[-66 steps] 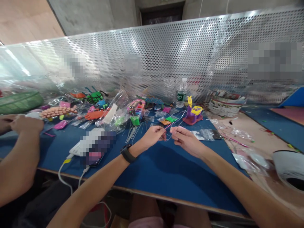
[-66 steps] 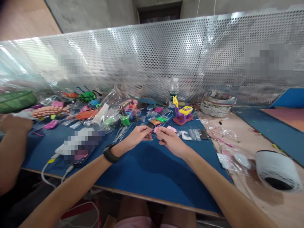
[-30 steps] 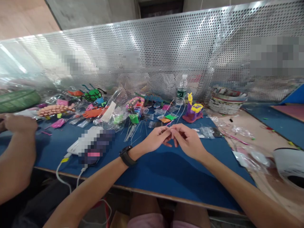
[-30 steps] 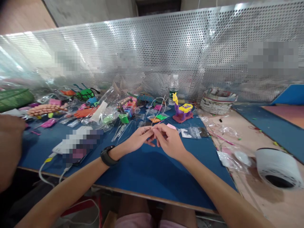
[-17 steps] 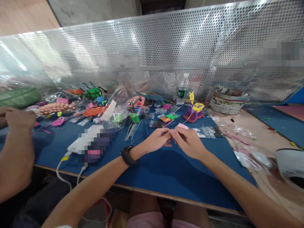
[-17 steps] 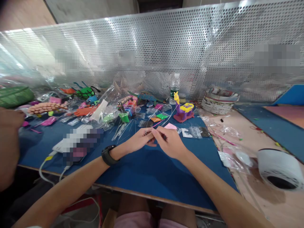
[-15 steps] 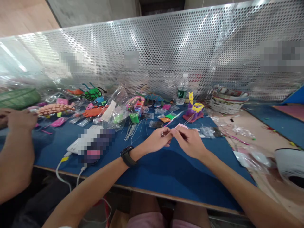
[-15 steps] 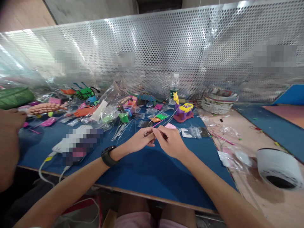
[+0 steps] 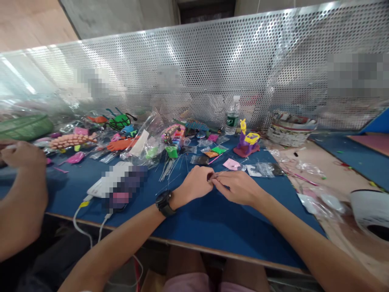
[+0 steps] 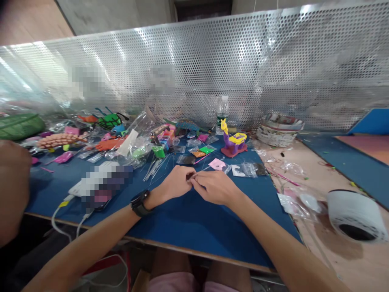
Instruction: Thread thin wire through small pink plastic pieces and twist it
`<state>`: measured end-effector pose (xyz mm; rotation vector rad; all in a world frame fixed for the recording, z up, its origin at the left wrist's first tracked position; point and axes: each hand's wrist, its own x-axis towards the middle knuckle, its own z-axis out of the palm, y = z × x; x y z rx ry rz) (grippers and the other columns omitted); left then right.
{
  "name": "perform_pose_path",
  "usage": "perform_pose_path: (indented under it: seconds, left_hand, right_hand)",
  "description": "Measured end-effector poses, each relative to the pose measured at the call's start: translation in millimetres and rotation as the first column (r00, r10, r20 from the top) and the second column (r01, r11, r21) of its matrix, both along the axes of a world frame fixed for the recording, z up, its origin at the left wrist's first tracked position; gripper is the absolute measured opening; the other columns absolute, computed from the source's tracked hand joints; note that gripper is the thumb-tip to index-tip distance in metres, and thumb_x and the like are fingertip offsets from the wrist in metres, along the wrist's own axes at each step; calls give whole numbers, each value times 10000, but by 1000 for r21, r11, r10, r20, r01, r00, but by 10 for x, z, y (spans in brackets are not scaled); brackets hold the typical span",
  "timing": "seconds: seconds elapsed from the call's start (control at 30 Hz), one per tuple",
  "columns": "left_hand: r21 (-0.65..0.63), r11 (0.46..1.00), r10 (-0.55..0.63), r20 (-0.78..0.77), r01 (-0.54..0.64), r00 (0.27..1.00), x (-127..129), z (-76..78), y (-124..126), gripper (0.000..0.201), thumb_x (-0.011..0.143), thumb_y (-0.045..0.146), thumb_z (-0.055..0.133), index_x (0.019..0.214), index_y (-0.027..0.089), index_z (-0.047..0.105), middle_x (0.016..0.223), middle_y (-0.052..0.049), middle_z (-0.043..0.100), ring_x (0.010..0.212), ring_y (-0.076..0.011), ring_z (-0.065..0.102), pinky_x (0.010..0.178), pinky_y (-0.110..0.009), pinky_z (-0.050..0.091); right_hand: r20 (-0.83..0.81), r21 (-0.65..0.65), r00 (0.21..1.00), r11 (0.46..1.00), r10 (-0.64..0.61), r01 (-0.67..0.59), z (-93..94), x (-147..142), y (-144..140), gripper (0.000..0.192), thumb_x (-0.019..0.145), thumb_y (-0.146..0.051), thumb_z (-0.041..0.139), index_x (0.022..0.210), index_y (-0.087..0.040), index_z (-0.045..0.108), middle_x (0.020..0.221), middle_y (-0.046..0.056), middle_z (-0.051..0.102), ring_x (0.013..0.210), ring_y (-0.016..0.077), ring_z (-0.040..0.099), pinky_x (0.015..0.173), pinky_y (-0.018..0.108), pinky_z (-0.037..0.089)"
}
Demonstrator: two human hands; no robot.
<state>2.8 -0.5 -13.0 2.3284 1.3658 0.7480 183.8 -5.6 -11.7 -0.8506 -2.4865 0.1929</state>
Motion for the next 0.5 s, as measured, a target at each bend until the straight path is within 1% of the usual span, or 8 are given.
perform_pose_path:
  seconds: [0.1, 0.17, 0.23, 0.3, 0.37, 0.43, 0.5]
  left_hand:
    - [-7, 1000, 28, 144, -28, 989, 0, 39, 11, 220, 910, 243, 494, 789, 169, 662, 637, -33, 653, 568, -154, 593, 572, -259, 393]
    - [-94, 995, 49, 273, -24, 961, -1, 61, 30, 225, 946, 291, 480, 863, 164, 645, 645, -32, 658, 550, -159, 630, 561, -259, 440]
    - [-246, 968, 76, 437, 38, 896, -5, 77, 61, 228, 956, 344, 490, 914, 158, 616, 667, -35, 669, 537, -162, 661, 539, -257, 483]
    - [-365, 918, 102, 591, 153, 800, -12, 88, 95, 260, 957, 407, 512, 982, 157, 582, 706, -39, 685, 543, -158, 684, 535, -251, 520]
    - [-395, 884, 99, 681, 249, 726, -21, 101, 119, 316, 935, 466, 556, 1033, 165, 557, 760, -39, 696, 556, -147, 695, 541, -239, 540]
    - [-390, 871, 82, 716, 299, 693, -27, 114, 125, 365, 906, 508, 595, 1042, 172, 549, 800, -30, 691, 572, -140, 704, 540, -225, 546]
    - [-387, 863, 73, 730, 324, 679, -29, 124, 118, 388, 888, 530, 612, 1036, 177, 549, 802, -17, 677, 591, -143, 713, 542, -218, 551]
  right_hand:
    - [-31, 41, 999, 999, -23, 24, -12, 11, 27, 383, 988, -357, 427, 780, -218, 716, 812, 101, 730, 769, 218, 652, 711, 338, 446]
    - [-76, 29, 997, 1000, -4, 6, -17, 16, 39, 364, 987, -358, 443, 798, -224, 724, 802, 96, 724, 786, 224, 656, 741, 348, 456]
    - [-198, 7, 980, 1000, -15, 17, -14, 17, 42, 370, 998, -353, 436, 807, -231, 728, 830, 92, 731, 823, 226, 666, 769, 351, 465]
    - [-336, -17, 939, 997, -72, 70, 3, 14, 34, 385, 1010, -370, 421, 836, -232, 735, 860, 91, 740, 834, 224, 674, 766, 348, 475]
    - [-413, -55, 899, 989, -146, 135, 29, 7, 15, 411, 1018, -403, 399, 874, -225, 740, 822, 83, 735, 774, 210, 673, 724, 337, 481]
    - [-430, -98, 880, 980, -201, 175, 57, -3, -9, 441, 1025, -426, 374, 886, -217, 737, 723, 59, 706, 688, 187, 654, 678, 320, 478]
    - [-463, -140, 857, 973, -226, 182, 76, -13, -31, 453, 1029, -440, 366, 870, -209, 723, 667, 37, 672, 637, 167, 636, 650, 301, 475]
